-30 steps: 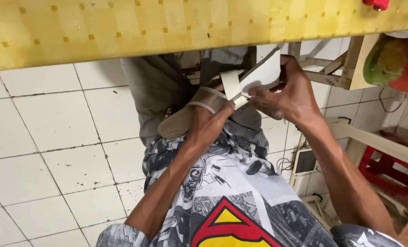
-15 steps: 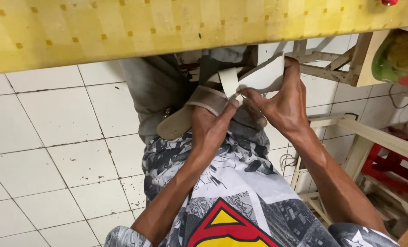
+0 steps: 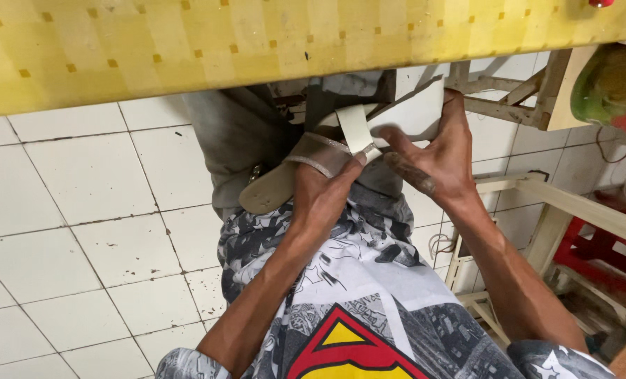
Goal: The person is seated and repairing a beige sandal. They use a small metal tool to manipulate the strap and the sole of the sandal, working on the attachment points.
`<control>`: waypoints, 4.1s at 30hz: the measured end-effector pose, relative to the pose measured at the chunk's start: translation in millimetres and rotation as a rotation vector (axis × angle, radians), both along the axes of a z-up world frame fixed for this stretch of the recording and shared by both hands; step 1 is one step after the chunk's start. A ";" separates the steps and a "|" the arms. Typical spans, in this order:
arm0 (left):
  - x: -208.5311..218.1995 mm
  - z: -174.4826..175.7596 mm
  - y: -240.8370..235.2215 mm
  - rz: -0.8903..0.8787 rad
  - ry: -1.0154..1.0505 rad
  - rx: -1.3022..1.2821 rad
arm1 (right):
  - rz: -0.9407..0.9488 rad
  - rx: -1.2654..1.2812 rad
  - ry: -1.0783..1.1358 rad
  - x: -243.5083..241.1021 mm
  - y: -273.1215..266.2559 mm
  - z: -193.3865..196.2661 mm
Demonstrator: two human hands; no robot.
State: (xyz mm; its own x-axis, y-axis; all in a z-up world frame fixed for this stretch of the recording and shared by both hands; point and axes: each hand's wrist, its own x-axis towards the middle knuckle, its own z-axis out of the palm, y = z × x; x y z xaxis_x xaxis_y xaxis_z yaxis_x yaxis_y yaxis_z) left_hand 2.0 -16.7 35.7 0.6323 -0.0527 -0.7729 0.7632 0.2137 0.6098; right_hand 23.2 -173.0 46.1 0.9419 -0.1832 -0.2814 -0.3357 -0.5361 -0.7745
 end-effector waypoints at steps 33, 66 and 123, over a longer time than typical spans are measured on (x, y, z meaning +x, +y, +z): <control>74.5 87.7 150.7 -0.417 -1.081 1.235 | 0.793 -0.644 0.265 29.4 31.0 91.9; -25.8 -31.4 47.5 -0.765 -0.943 1.009 | 0.597 -0.256 0.258 10.5 -13.7 57.4; 10.9 -33.3 27.1 -0.438 -0.020 0.006 | 0.557 -0.274 0.490 24.6 -12.8 53.9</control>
